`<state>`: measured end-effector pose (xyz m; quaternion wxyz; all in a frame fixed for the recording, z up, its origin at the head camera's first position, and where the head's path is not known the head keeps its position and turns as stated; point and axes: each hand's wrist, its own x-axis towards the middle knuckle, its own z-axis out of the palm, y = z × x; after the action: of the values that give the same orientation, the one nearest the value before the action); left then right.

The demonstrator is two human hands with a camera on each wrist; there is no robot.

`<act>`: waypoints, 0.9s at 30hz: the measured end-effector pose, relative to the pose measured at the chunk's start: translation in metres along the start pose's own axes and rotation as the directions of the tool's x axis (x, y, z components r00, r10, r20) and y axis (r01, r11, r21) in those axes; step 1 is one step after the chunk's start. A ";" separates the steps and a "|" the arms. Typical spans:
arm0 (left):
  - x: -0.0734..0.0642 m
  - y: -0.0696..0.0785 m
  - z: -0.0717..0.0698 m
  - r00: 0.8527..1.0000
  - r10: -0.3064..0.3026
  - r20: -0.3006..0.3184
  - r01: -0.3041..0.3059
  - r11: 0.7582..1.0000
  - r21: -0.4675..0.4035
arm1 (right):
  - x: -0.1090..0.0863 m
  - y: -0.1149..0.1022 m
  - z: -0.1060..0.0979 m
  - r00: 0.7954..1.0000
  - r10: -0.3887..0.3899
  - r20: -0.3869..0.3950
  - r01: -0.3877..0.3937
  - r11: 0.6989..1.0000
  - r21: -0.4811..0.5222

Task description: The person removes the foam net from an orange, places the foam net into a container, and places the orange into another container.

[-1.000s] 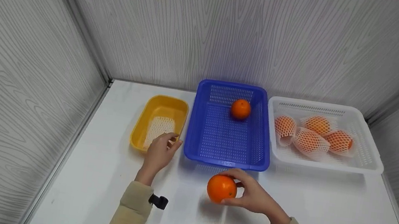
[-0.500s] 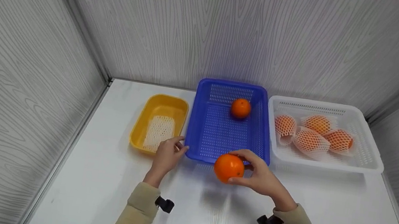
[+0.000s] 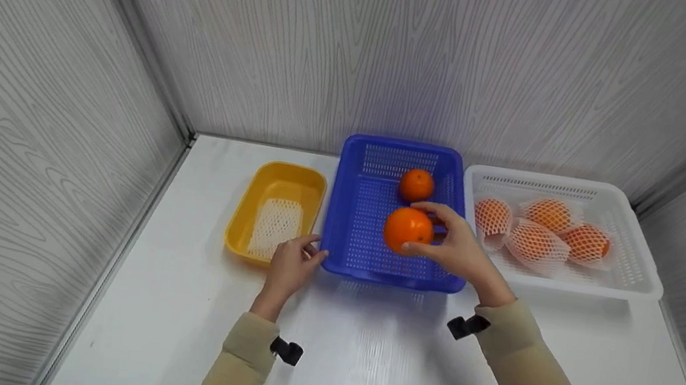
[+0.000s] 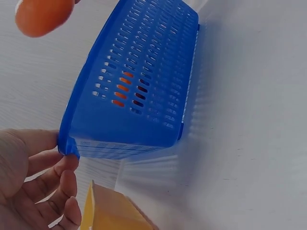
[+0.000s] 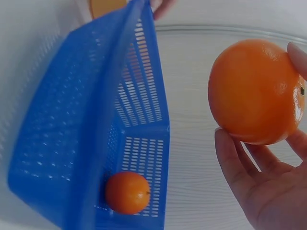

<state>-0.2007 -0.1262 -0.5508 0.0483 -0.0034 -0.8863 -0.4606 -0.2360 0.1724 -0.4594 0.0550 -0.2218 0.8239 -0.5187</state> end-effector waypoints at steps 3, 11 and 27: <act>0.000 0.001 0.001 1.000 0.002 -0.011 -0.002 1.000 -0.003 | 0.014 -0.002 -0.006 1.000 0.007 -0.006 -0.008 1.000 -0.025; -0.002 0.003 0.004 0.998 -0.037 -0.046 0.036 0.999 -0.019 | 0.051 0.010 -0.006 0.999 0.039 -0.022 -0.039 0.999 -0.008; -0.002 0.000 0.004 0.999 -0.027 -0.041 0.026 0.999 -0.026 | 0.088 0.029 -0.005 0.980 0.155 0.122 -0.136 0.979 -0.152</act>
<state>-0.1989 -0.1229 -0.5536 0.0606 0.0171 -0.8791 -0.4724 -0.3250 0.1499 -0.4706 0.1319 -0.1983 0.8674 -0.4370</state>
